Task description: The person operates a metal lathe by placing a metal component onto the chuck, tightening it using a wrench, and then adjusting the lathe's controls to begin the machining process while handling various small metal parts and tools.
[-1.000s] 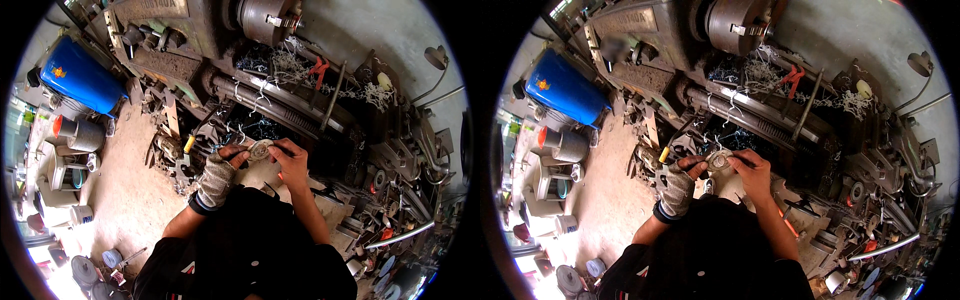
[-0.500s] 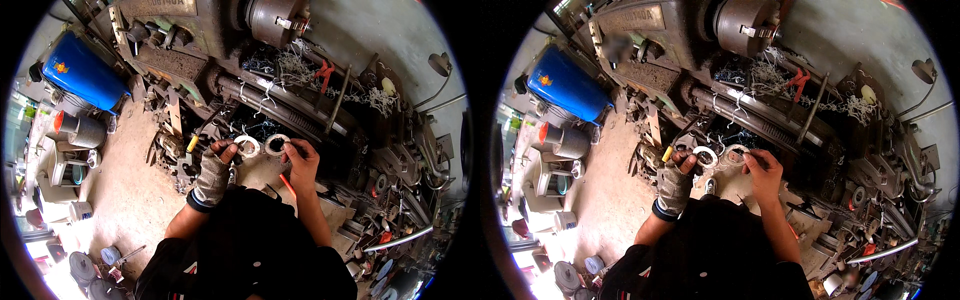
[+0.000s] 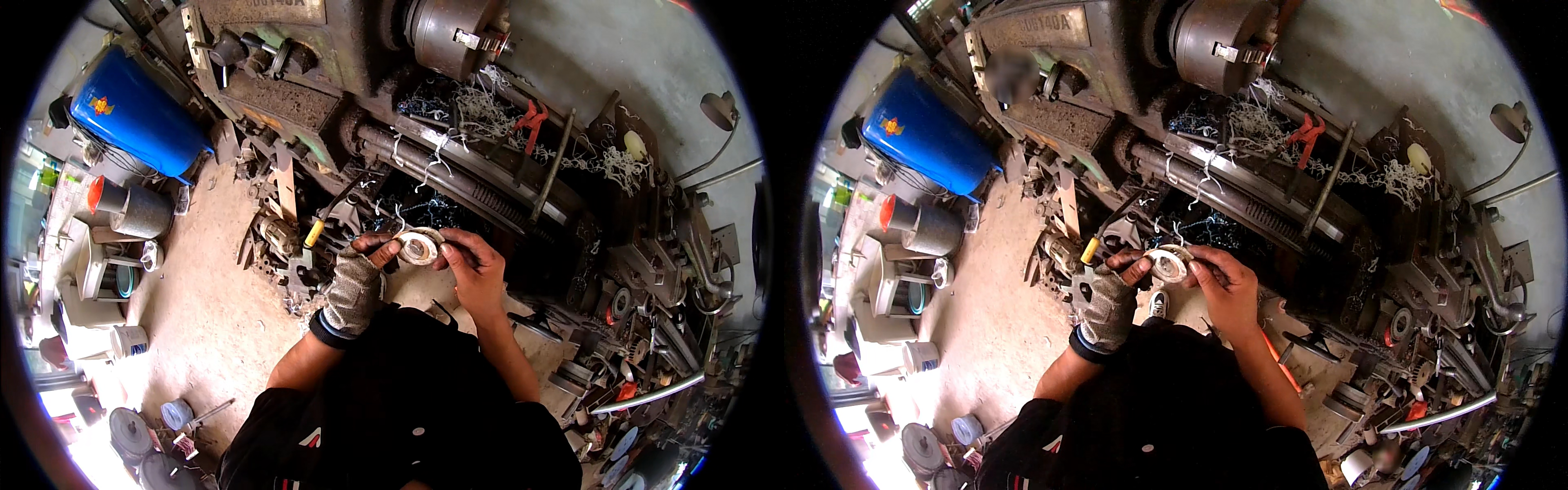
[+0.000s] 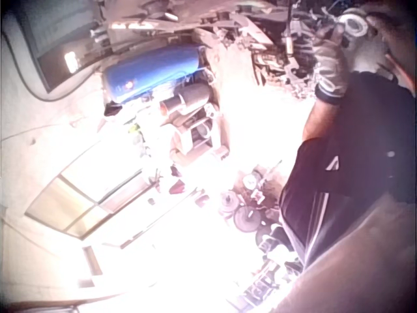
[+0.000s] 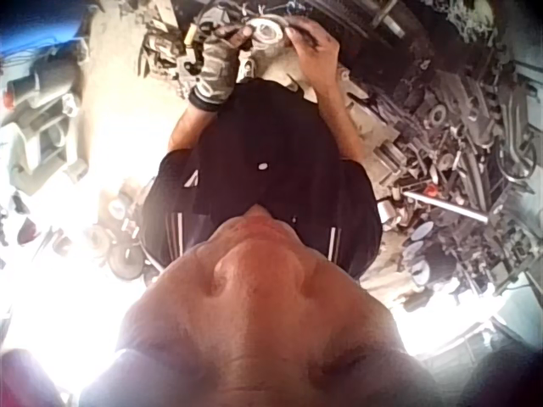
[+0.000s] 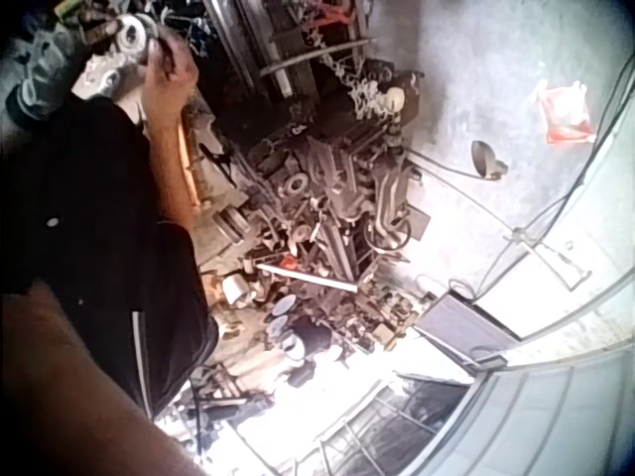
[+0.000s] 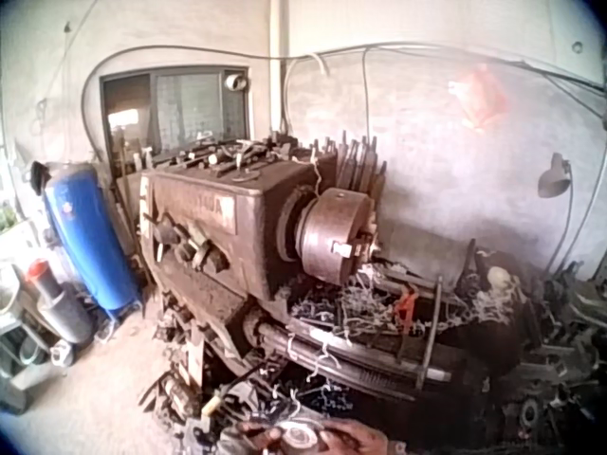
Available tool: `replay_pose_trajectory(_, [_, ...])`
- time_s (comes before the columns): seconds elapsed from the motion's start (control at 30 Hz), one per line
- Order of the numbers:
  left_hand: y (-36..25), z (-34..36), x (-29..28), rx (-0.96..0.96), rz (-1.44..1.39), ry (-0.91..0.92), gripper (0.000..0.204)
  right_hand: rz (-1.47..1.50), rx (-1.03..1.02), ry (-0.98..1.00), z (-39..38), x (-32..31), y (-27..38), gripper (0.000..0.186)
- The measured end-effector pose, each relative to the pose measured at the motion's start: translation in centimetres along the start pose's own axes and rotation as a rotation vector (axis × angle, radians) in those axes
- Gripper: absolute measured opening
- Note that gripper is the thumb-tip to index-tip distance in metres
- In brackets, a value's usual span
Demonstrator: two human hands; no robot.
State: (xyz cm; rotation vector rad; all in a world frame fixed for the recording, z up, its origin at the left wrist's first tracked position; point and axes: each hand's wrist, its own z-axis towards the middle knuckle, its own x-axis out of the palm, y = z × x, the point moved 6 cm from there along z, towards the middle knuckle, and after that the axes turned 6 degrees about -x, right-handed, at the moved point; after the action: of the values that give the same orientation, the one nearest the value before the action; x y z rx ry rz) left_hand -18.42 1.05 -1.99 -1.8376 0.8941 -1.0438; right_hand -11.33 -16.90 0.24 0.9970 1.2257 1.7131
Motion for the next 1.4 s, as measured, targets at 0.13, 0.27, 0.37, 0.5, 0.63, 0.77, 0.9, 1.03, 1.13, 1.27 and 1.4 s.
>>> replay_pose_trajectory(0.13, [-1.0, -0.6, 0.7, -0.037, 0.04, 0.004, 0.024, -0.024, 0.022, 0.003, 0.2, 0.3, 0.4, 0.022])
replay_pose_trajectory(0.27, [-0.1, -0.6, 0.8, -0.097, 0.03, -0.02, 0.028, -0.049, 0.05, -0.012, 0.2, 0.3, -0.1, 0.022])
replay_pose_trajectory(0.37, [0.6, -0.3, 0.6, -0.109, -0.001, -0.029, 0.028, -0.045, 0.112, -0.015, 0.0, 0.3, -0.7, 0.023])
replay_pose_trajectory(0.5, [1.0, -0.2, 0.8, -0.147, -0.026, -0.019, 0.026, -0.024, 0.113, -0.043, -0.2, 0.6, -1.2, 0.03])
replay_pose_trajectory(0.63, [0.8, -0.4, 1.4, -0.149, -0.064, 0.056, 0.026, -0.066, 0.14, -0.055, -0.3, -0.3, -2.2, 0.032])
replay_pose_trajectory(0.77, [0.9, -0.3, 1.4, -0.154, -0.084, 0.086, 0.031, -0.003, 0.137, -0.076, -0.1, -0.9, -2.5, 0.032])
replay_pose_trajectory(0.9, [1.5, 0.1, 1.6, -0.114, -0.072, 0.099, 0.036, -0.017, 0.144, -0.05, -0.2, -1.1, -2.7, 0.029])
replay_pose_trajectory(1.03, [0.6, -0.6, 1.8, -0.206, 0.025, 0.122, 0.038, 0.043, 0.182, -0.077, -0.3, -1.2, -3.0, 0.028])
replay_pose_trajectory(1.13, [0.7, -0.6, 1.7, -0.19, 0.032, 0.125, 0.037, 0.077, 0.204, -0.084, -0.2, -1.2, -2.9, 0.026])
replay_pose_trajectory(1.27, [1.1, -0.2, 1.2, -0.134, 0.1, 0.088, 0.032, 0.043, 0.206, -0.063, -0.4, -1.4, -3.4, 0.019])
replay_pose_trajectory(1.4, [1.8, 0.2, 0.7, -0.129, 0.113, 0.055, 0.028, -0.003, 0.193, -0.059, -0.5, -0.9, -3.5, 0.017])
